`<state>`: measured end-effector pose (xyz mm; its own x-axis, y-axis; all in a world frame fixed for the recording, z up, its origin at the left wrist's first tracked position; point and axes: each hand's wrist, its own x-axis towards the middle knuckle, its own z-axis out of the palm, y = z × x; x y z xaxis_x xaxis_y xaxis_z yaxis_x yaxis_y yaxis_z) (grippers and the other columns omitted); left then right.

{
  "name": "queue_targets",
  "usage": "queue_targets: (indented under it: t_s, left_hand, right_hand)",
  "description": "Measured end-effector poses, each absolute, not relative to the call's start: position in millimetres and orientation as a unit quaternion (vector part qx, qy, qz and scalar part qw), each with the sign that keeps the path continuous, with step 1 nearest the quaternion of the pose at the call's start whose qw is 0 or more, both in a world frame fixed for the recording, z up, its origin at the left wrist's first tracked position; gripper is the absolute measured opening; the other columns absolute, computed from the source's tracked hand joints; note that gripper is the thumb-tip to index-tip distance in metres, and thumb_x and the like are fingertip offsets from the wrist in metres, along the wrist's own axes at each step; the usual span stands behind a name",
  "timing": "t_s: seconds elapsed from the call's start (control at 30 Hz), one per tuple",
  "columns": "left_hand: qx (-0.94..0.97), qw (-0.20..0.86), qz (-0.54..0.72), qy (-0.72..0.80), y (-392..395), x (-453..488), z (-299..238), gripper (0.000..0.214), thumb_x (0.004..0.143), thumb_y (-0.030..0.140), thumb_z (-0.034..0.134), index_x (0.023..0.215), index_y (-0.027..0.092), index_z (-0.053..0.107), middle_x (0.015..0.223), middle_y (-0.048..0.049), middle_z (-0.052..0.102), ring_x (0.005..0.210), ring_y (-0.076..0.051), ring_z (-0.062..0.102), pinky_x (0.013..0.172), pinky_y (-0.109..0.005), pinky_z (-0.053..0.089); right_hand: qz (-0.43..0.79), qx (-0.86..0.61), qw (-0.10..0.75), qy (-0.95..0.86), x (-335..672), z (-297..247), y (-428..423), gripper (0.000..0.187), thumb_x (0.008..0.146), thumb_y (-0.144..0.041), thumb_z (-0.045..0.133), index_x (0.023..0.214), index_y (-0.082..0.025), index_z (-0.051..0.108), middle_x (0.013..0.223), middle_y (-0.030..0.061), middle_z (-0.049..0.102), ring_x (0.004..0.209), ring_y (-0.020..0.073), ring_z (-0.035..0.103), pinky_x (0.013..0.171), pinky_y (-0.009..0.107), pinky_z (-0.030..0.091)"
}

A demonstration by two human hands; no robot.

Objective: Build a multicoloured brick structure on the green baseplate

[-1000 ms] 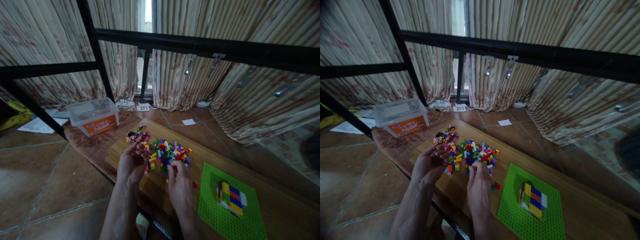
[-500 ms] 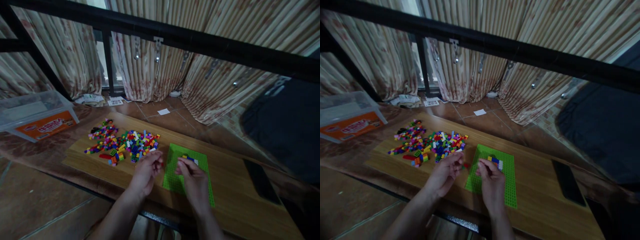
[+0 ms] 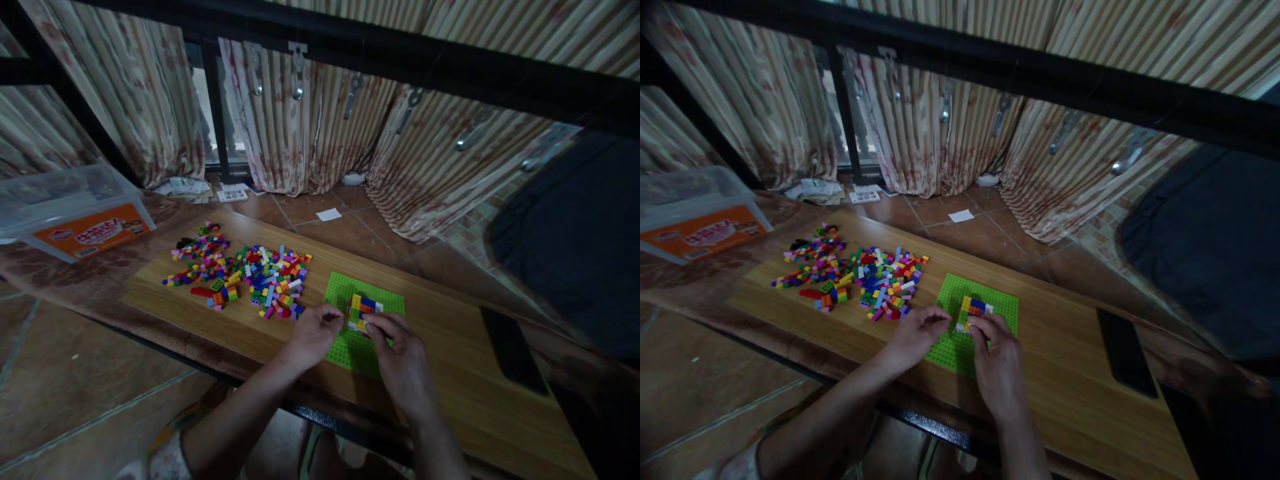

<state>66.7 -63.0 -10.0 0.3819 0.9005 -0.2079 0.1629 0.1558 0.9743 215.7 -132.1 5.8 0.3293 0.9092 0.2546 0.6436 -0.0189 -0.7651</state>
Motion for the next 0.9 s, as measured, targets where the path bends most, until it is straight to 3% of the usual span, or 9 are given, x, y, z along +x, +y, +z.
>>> queue_targets:
  t_s: [0.17, 0.4, 0.9]
  left_hand:
    - [0.656, 0.524, 0.292, 0.458, -66, 68, -12, 0.017, 0.081, 0.024, 0.054, 0.086, 0.020, 0.070, 0.078, -0.0007, 0.069, 0.074, -0.016, 0.061, 0.069, -0.026, 0.045]
    - [0.678, 0.499, 0.292, 0.454, -71, 71, -11, 0.019, 0.083, 0.020, 0.052, 0.088, 0.020, 0.070, 0.084, -0.0022, 0.071, 0.079, -0.017, 0.064, 0.073, -0.026, 0.046]
    - [0.710, 0.469, 0.285, 0.441, -81, 73, -8, 0.028, 0.087, 0.020, 0.049, 0.100, 0.021, 0.073, 0.090, -0.0049, 0.073, 0.077, -0.019, 0.064, 0.072, -0.028, 0.047]
  right_hand:
    - [0.120, -0.679, 0.358, -0.629, 213, 0, -128, 0.019, 0.089, -0.027, 0.053, 0.089, -0.023, 0.071, 0.095, 0.0046, 0.070, 0.087, 0.0194, 0.064, 0.083, 0.035, 0.049]
    - [0.057, -0.674, 0.304, -0.671, 214, -3, -122, 0.018, 0.089, -0.023, 0.052, 0.082, -0.023, 0.068, 0.086, 0.0037, 0.068, 0.085, 0.0204, 0.060, 0.081, 0.035, 0.046]
    - [0.064, -0.695, 0.339, -0.631, 215, -5, -122, 0.020, 0.087, -0.033, 0.057, 0.073, -0.022, 0.067, 0.079, 0.0033, 0.065, 0.076, 0.0187, 0.059, 0.073, 0.033, 0.046]
